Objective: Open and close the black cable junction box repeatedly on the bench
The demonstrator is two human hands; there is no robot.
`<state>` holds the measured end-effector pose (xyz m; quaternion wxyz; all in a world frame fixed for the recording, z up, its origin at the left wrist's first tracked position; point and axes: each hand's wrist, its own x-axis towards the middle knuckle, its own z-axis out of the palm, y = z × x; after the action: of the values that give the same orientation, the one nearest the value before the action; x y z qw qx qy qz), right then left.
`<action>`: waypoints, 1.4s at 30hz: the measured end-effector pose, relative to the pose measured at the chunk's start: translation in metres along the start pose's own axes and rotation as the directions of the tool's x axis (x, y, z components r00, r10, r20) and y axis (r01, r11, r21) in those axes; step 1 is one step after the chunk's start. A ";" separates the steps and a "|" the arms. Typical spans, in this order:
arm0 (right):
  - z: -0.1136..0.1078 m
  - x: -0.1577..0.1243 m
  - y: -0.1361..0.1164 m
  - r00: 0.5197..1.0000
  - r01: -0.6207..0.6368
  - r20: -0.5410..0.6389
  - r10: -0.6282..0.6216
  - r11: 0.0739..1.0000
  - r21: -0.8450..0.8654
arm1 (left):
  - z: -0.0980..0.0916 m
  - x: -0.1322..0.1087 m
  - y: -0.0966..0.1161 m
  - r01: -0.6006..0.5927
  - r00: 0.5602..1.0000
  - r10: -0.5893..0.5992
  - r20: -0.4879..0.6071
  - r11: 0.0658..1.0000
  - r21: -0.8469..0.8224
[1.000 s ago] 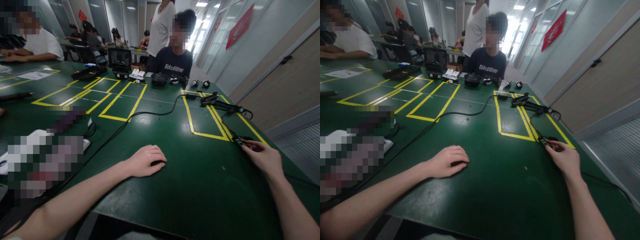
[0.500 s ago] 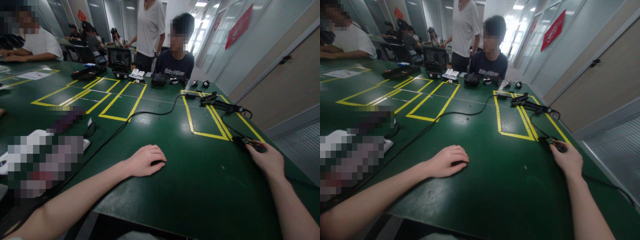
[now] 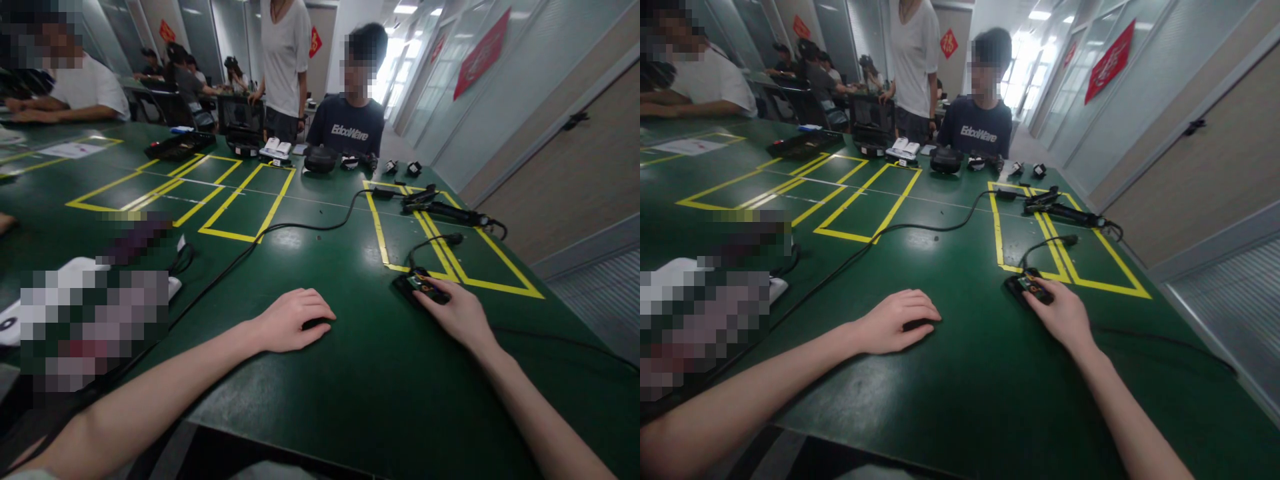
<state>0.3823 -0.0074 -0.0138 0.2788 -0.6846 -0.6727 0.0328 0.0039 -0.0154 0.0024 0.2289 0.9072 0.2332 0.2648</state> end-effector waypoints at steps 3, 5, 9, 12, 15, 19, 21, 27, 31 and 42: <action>0.014 -0.021 -0.061 0.950 0.243 0.139 -0.278 0.943 0.228 | -0.001 0.000 0.001 -0.020 0.996 0.020 -0.086 1.000 0.005; 0.018 -0.037 -0.092 0.852 0.383 0.212 -0.479 0.845 0.373 | -0.002 0.000 0.002 -0.046 0.991 0.047 -0.124 0.999 0.012; 0.020 -0.057 -0.121 0.692 0.483 0.283 -0.663 0.718 0.501 | 0.000 -0.001 0.004 -0.100 0.994 0.101 -0.049 0.995 0.013; 0.021 -0.059 -0.121 0.700 0.506 0.236 -0.674 0.701 0.502 | 0.003 -0.002 0.004 -0.078 0.996 0.077 0.034 0.997 0.029; 0.024 -0.056 -0.117 0.730 0.526 0.151 -0.666 0.689 0.499 | 0.003 -0.001 0.003 -0.041 0.999 0.039 0.035 0.997 0.067; 0.028 -0.055 -0.116 0.765 0.524 0.092 -0.637 0.699 0.487 | 0.001 -0.001 0.003 0.001 0.999 -0.004 0.034 0.996 0.092; 0.029 -0.054 -0.115 0.774 0.526 0.079 -0.628 0.707 0.473 | 0.000 -0.001 0.003 0.012 0.999 -0.016 0.039 0.995 0.099; 0.031 -0.051 -0.112 0.788 0.545 0.050 -0.614 0.732 0.409 | 0.001 -0.002 0.002 0.041 0.998 -0.045 0.037 0.992 0.116; 0.027 -0.049 -0.111 0.782 0.551 0.065 -0.620 0.737 0.391 | -0.001 -0.001 0.001 0.048 0.999 -0.048 -0.001 0.996 0.073; 0.027 -0.051 -0.114 0.755 0.581 0.161 -0.636 0.762 0.287 | -0.001 -0.002 -0.003 0.093 0.996 -0.092 -0.024 0.994 0.065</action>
<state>0.2630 -0.0526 -0.0048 0.2613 -0.3822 -0.8808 0.0991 0.0008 -0.0142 0.0007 0.2082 0.8998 0.2859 0.2554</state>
